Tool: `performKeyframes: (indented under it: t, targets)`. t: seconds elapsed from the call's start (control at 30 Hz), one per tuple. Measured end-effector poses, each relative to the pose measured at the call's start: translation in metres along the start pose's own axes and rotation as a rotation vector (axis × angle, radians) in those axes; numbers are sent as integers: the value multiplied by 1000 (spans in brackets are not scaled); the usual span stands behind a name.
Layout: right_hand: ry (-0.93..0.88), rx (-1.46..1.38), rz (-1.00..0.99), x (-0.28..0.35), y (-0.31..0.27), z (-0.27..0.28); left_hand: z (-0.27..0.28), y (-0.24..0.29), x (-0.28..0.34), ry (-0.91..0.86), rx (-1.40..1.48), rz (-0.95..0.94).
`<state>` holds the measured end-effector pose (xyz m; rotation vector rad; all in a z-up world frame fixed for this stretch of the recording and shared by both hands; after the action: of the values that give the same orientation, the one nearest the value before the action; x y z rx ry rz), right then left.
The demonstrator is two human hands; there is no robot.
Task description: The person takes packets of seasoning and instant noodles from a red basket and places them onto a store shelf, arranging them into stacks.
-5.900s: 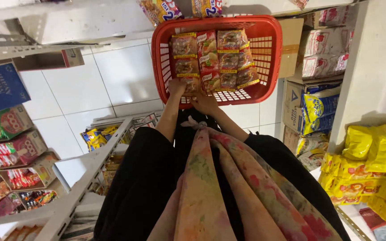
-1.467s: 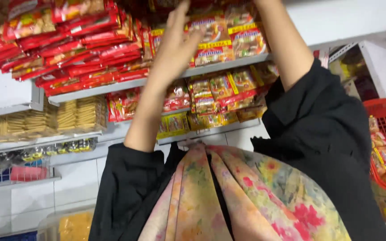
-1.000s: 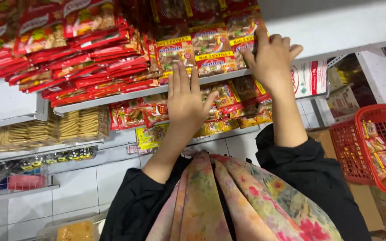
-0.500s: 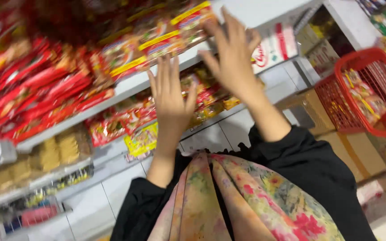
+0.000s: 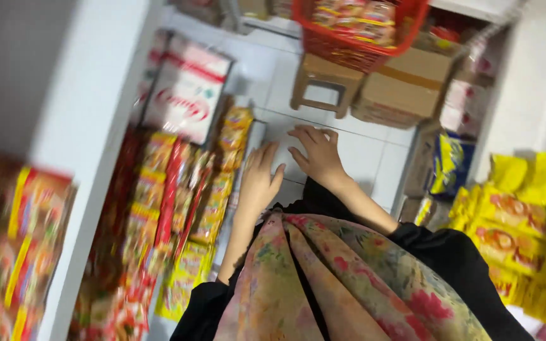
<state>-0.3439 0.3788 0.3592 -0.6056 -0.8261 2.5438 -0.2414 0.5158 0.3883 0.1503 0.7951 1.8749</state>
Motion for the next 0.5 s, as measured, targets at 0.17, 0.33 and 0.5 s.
performKeyframes:
  t: [0.17,0.33,0.5]
  targets:
    - [109,28,-278,26,96,47,-76,10,-66,-213,67,-109]
    - [185,60,-408,20,155,101,-146,18,-140,-380,56,-178]
    - [236,93,-448,1,199,140,-202,31,-193,-489,138,-211]
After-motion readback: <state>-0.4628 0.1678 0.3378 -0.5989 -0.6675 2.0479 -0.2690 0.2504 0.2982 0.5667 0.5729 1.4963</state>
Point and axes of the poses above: each hand's wrist, its own x-axis away from the middle knuckle, its own z-axis out of the back of the hand, y = z × x, the point moved 5 cm from there along -x, towards the middle knuckle, and after that the axes turned 5 degrees about -x, right-handed, at the moved point
